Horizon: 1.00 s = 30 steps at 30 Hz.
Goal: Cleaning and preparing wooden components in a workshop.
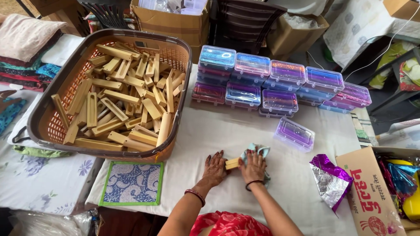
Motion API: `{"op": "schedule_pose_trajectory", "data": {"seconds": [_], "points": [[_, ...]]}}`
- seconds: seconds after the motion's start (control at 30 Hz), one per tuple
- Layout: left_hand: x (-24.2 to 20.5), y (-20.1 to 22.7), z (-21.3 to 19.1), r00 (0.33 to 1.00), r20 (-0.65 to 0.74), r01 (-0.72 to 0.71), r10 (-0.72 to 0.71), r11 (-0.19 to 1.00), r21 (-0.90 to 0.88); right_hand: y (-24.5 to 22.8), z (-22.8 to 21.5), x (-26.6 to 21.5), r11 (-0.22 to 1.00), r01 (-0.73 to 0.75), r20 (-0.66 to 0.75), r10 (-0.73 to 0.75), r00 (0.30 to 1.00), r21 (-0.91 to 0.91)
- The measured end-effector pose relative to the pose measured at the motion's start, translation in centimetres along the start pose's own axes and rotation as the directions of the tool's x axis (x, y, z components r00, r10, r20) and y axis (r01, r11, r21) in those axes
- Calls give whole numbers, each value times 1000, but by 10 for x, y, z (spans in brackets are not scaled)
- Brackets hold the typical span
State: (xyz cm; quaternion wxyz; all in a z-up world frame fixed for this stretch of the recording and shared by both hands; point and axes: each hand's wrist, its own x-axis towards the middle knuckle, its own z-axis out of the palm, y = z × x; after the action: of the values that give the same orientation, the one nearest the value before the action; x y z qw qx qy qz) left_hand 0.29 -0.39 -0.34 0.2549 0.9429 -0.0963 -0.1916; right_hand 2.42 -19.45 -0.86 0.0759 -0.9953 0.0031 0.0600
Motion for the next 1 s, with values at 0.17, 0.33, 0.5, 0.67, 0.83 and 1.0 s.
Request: {"op": "schedule_pose_trajectory", "data": {"seconds": [0.17,0.33,0.5,0.67,0.83,1.0], "points": [[19,-5,2,997,-68,32,-26,995,98,3,66,11,948,315,-116,-310,944,34],[13,-1,-43,984,-95,162,-153,982,94,18,34,30,814,578,-268,-545,795,58],[14,-1,-35,986,-46,157,-160,986,-45,-20,6,10,952,301,-330,-266,906,56],[20,-18,-2,973,-222,68,-59,997,34,-8,71,-1,867,485,-244,-497,833,-113],[18,-7,-22,966,-259,28,-27,1000,-2,76,74,21,825,549,-187,-565,804,-133],[29,8,-24,986,-126,104,-107,994,-33,56,20,23,960,279,-277,-263,924,18]]}}
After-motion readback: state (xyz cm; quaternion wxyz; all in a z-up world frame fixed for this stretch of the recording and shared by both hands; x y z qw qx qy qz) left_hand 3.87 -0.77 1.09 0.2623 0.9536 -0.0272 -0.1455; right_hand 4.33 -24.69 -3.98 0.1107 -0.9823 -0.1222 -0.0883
